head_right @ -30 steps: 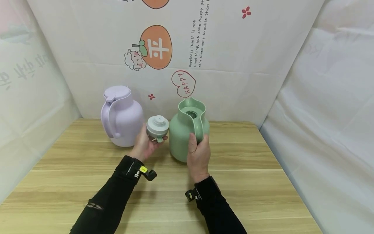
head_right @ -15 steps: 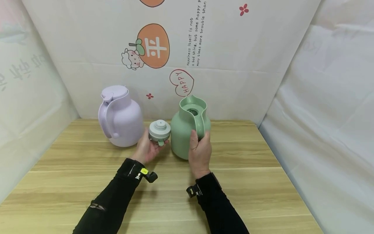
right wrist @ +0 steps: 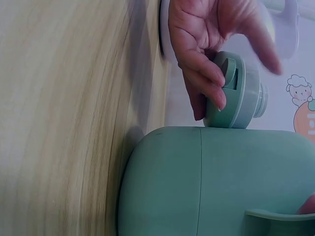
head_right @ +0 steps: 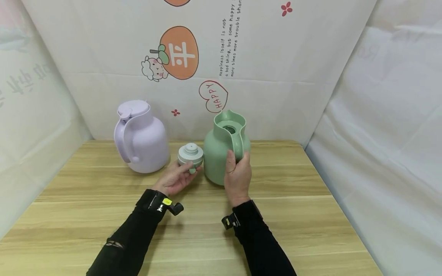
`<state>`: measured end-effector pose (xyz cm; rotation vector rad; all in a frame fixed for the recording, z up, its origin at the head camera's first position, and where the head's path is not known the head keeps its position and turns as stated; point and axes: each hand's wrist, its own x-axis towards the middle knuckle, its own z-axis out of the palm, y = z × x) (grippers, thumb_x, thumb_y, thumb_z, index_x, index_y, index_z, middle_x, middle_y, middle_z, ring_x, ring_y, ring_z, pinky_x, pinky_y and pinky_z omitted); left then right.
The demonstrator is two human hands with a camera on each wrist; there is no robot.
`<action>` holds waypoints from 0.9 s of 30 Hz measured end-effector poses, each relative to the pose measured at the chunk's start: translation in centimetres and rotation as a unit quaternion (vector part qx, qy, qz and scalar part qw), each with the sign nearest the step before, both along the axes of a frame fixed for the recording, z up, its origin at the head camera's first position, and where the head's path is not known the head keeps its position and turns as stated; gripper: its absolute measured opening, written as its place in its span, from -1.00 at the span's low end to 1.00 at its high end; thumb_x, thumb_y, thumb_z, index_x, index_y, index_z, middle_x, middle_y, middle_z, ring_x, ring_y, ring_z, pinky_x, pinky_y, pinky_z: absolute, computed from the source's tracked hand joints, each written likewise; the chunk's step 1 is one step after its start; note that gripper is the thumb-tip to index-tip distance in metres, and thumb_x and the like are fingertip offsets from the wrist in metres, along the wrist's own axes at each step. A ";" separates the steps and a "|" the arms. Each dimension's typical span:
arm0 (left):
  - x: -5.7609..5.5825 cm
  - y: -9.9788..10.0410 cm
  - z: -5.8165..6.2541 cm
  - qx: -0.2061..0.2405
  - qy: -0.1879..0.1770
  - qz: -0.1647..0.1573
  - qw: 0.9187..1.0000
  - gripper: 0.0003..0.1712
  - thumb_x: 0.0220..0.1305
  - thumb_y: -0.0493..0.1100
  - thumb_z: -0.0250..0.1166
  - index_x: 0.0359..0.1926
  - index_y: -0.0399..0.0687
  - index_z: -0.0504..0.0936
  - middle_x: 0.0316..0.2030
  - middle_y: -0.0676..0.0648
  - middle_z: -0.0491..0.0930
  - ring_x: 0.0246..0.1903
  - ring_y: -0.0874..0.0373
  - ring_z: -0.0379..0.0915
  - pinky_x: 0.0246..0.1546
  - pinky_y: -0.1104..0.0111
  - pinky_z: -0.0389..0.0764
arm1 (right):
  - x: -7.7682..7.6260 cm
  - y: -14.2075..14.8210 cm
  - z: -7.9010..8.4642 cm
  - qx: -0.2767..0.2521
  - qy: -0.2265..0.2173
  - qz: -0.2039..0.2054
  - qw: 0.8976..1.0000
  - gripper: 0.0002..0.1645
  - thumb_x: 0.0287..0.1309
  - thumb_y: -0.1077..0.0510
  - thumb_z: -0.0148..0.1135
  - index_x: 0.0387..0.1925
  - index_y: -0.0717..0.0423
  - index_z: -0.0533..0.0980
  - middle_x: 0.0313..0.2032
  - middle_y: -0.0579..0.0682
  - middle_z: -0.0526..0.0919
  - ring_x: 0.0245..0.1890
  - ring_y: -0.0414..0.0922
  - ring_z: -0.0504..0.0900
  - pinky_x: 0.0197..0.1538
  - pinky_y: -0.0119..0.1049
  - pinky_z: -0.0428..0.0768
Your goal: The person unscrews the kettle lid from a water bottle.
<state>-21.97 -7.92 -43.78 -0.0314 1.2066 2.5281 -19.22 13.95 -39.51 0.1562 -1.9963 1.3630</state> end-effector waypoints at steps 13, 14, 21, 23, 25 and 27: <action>-0.8 1.4 -0.5 -0.086 -0.020 0.043 0.995 -0.11 0.30 -0.62 0.11 0.57 -0.07 0.12 0.40 -0.29 0.31 0.14 -0.03 0.55 0.17 0.33 0.59 | -0.8 0.5 0.2 -0.004 -0.002 0.000 1.000 -0.16 0.56 -0.35 -0.10 0.20 0.41 0.38 -0.03 0.32 0.67 -0.03 0.18 0.69 -0.04 0.13 0.63; -0.9 1.6 -0.5 -0.096 -0.023 0.050 0.994 -0.13 0.31 -0.61 0.12 0.57 -0.10 0.13 0.40 -0.30 0.32 0.09 0.00 0.57 0.14 0.35 0.60 | -0.9 0.6 0.2 -0.005 -0.003 -0.001 1.000 -0.16 0.56 -0.35 -0.10 0.20 0.42 0.38 -0.03 0.32 0.67 -0.03 0.19 0.69 -0.04 0.13 0.63; -1.1 2.2 -0.9 -0.158 -0.034 0.074 0.984 -0.27 0.40 -0.53 0.14 0.52 -0.25 0.17 0.24 -0.31 0.44 -0.09 0.09 0.60 -0.12 0.48 0.66 | -1.3 1.0 0.2 -0.009 -0.014 -0.018 1.000 -0.16 0.55 -0.35 -0.08 0.14 0.43 0.40 -0.04 0.35 0.66 -0.03 0.22 0.67 0.00 0.14 0.60; -1.1 2.3 -0.9 -0.174 -0.039 0.079 0.981 -0.31 0.43 -0.50 0.13 0.51 -0.25 0.18 0.16 -0.31 0.48 -0.15 0.12 0.61 -0.21 0.51 0.66 | -1.4 1.1 0.2 -0.010 -0.016 -0.019 1.000 -0.14 0.54 -0.37 -0.09 0.13 0.43 0.40 -0.04 0.35 0.65 -0.04 0.22 0.67 -0.01 0.14 0.60; -1.0 2.4 -0.8 -0.188 -0.043 0.084 0.978 -0.33 0.46 -0.47 0.13 0.51 -0.24 0.19 0.10 -0.31 0.50 -0.20 0.14 0.62 -0.26 0.54 0.65 | -1.5 1.2 0.1 -0.010 -0.017 -0.020 1.000 -0.13 0.53 -0.40 -0.10 0.11 0.42 0.40 -0.06 0.35 0.65 -0.06 0.22 0.66 -0.03 0.13 0.59; -1.0 2.6 -0.8 -0.192 -0.045 0.089 0.976 -0.33 0.46 -0.47 0.13 0.52 -0.24 0.18 0.08 -0.31 0.51 -0.22 0.16 0.62 -0.28 0.56 0.66 | -1.6 1.2 0.2 -0.008 -0.016 -0.021 1.000 -0.12 0.53 -0.40 -0.11 0.10 0.42 0.40 -0.07 0.34 0.64 -0.07 0.21 0.66 -0.04 0.13 0.59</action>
